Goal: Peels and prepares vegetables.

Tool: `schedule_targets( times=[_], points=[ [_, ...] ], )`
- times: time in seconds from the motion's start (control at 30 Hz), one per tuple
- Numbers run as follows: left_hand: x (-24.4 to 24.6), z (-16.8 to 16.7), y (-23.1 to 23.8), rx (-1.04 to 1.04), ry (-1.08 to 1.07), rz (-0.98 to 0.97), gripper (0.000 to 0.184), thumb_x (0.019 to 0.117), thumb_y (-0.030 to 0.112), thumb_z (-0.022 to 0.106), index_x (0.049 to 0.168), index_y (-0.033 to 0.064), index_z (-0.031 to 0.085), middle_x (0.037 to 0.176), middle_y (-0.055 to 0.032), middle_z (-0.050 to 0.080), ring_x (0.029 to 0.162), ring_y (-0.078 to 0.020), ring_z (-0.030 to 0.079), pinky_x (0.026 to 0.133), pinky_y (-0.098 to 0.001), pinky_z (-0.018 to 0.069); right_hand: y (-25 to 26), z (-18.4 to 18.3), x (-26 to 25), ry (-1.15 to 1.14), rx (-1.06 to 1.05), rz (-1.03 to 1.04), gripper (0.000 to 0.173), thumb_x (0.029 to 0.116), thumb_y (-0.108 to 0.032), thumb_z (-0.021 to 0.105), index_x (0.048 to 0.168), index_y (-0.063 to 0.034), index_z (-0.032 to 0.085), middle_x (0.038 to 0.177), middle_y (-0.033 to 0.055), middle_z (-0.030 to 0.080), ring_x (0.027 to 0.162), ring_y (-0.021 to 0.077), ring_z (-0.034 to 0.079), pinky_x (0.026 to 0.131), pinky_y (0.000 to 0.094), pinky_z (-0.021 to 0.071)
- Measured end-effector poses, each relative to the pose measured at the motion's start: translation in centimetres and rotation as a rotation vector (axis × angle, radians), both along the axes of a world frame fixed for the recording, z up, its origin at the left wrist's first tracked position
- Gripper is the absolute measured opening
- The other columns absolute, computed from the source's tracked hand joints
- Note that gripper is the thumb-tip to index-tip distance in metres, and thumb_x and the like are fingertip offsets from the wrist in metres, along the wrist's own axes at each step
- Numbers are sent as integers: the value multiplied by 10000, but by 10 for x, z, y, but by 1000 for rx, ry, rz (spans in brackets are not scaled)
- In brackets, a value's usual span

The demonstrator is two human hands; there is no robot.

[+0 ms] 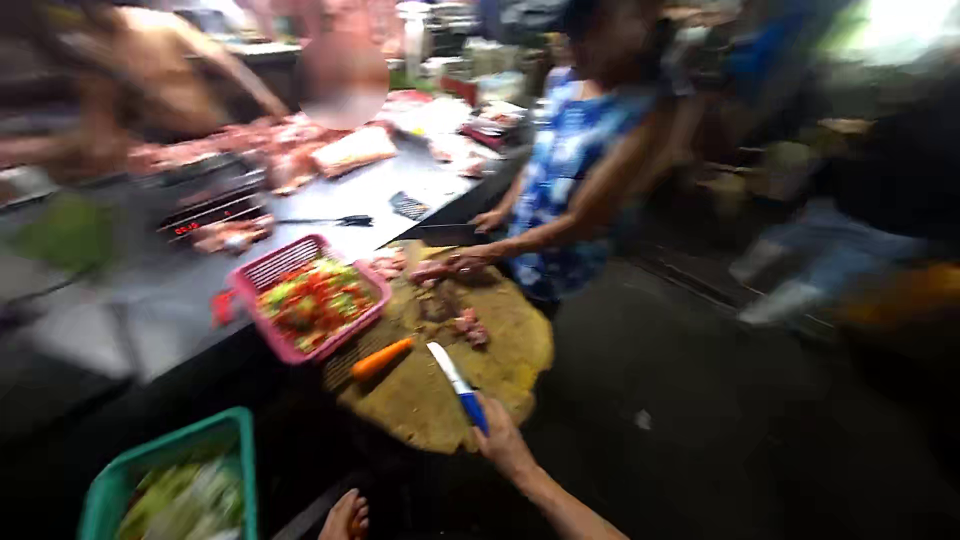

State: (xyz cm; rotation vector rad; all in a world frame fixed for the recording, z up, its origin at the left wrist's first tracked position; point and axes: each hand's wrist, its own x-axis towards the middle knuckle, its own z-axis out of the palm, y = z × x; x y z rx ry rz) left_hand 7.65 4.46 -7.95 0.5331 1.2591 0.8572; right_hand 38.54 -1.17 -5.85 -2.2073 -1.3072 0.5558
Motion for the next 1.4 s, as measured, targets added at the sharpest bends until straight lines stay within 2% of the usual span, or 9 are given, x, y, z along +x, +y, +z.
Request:
schedule_targets(
  times=[0.2,0.33,0.47,0.53,0.63,0.73,1.0,1.23,1.4],
  points=[
    [-51,1,-31,-69,187,169,334,1016,39,570,1326,-68,505,1016,-130,628,761,-120,628,713,-276,556,9,-35,6,-175,125,41,655,855,-93,726,1465,18,515,1262,304,624,1172,470,615,1020,569,502],
    [-95,14,-13,-70,242,293,325,1044,107,547,1320,-64,535,1037,-131,615,800,-132,589,743,-287,527,8,-30,-1,-219,158,140,628,886,-83,705,1453,86,494,1264,380,600,1176,550,591,1023,644,461],
    [-149,10,41,-42,317,385,377,1037,126,565,1366,-51,522,1248,-198,597,1001,-216,616,879,-360,532,14,-34,-12,-220,144,166,623,886,-89,718,1446,80,505,1250,373,606,1174,544,586,1036,634,449],
    [-178,0,66,-7,445,330,406,1030,151,592,1379,-49,538,1346,-255,579,1173,-321,605,991,-472,516,17,-36,-21,-257,152,134,635,866,-80,717,1445,78,509,1249,356,618,1167,533,600,1036,630,455],
    [-215,-18,103,-10,821,98,472,994,234,665,1380,-23,577,1371,-278,588,1268,-406,580,1057,-576,471,23,-31,-33,-282,110,24,636,830,-33,724,1427,64,530,1253,332,627,1166,517,607,1033,624,461],
    [-234,-28,126,47,1075,-35,474,949,191,724,1346,-39,605,1507,-306,459,1422,-449,430,1163,-582,362,32,-27,-46,-303,35,-65,641,811,-31,738,1416,46,540,1274,307,625,1186,493,604,1037,602,472],
    [-182,-29,179,464,954,-369,284,944,147,697,1192,11,715,1438,-258,556,1384,-405,497,1145,-555,401,20,-16,-83,-394,-19,-275,660,821,-71,725,1445,13,525,1338,292,594,1226,498,580,1027,639,461],
    [-138,3,339,727,955,-433,495,969,209,671,1375,-56,570,1451,-315,511,1399,-455,457,1165,-566,378,-7,-14,-99,-406,-18,-314,606,822,-105,718,1408,-26,585,1362,249,597,1255,446,581,1042,587,481],
    [-126,32,479,622,1057,-414,683,958,295,681,1497,-41,430,1512,-396,375,1416,-549,380,1144,-666,339,-52,17,-101,-331,-133,-406,526,906,-78,639,1419,11,559,1368,262,592,1266,416,587,1070,533,487]
  ],
)
